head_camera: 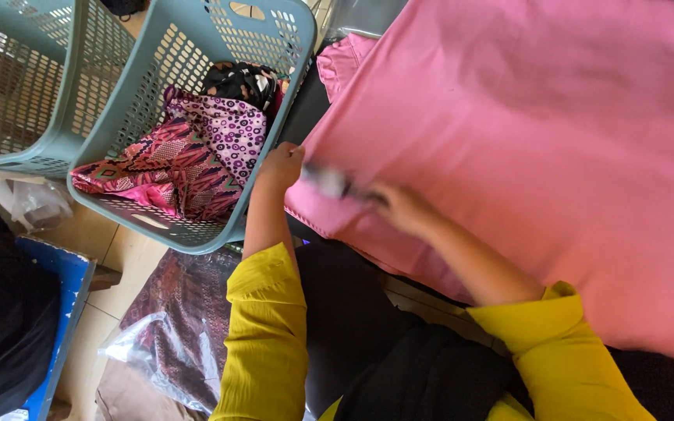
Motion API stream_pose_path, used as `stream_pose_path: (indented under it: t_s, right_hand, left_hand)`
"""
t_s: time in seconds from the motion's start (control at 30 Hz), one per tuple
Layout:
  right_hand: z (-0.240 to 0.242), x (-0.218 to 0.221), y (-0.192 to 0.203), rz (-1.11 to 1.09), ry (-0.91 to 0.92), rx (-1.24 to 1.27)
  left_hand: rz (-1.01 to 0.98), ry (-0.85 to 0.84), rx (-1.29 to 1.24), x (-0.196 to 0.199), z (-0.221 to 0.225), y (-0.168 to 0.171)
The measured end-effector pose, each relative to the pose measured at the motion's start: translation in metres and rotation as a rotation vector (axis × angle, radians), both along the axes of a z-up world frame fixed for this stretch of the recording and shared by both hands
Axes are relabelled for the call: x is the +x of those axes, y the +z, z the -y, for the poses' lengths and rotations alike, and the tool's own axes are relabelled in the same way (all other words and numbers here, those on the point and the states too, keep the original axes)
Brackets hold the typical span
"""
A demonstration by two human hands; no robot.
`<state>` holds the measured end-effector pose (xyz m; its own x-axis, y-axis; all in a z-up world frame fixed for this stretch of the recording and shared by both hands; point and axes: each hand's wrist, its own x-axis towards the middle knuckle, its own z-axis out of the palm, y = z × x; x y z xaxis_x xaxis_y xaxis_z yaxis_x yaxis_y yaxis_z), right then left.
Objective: The person cleans a pink garment using a lint roller, spreading the item across a flat surface and applying the roller to the sleeves, torso, and skirt sections before folding it.
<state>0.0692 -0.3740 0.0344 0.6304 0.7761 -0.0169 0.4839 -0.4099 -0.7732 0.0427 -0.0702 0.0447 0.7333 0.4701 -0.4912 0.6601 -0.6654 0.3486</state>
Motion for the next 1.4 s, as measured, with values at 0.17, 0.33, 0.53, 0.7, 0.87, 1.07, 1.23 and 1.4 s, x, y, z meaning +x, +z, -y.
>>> stream_pose_path:
  t_s: [0.17,0.33,0.53,0.7,0.87,1.07,1.23,1.4]
  right_hand:
    - [0.032,0.021,0.019,-0.188,-0.032,0.181]
    - [0.104,0.094,-0.052,0.226,-0.755,-0.119]
    - [0.096,-0.009,0.029,-0.031,-0.121,-0.037]
    - [0.101,-0.008,0.042,-0.244,-0.238,0.109]
    - [0.162,0.051,-0.032,0.114,-0.552,-0.19]
    - [0.143,-0.003,0.042,-0.368,0.0,-0.138]
    - [0.17,0.025,0.02,-0.365,-0.125,0.079]
    - [0.209,0.057,-0.023,-0.071,-0.491,-0.008]
  left_hand:
    - [0.081,-0.158,-0.146,0.0,0.034,0.032]
    - [-0.098,-0.293,-0.092,0.001,0.047,0.03]
    - [-0.209,-0.324,0.047,0.018,0.042,-0.01]
    - [-0.212,-0.322,0.091,0.022,0.03,-0.034]
    - [-0.201,-0.312,0.101,0.016,0.04,-0.017]
    - [-0.257,-0.326,0.16,0.012,0.058,-0.01]
    - [-0.24,-0.354,0.193,0.005,0.051,-0.012]
    - [-0.234,-0.322,0.232,0.006,0.05,-0.02]
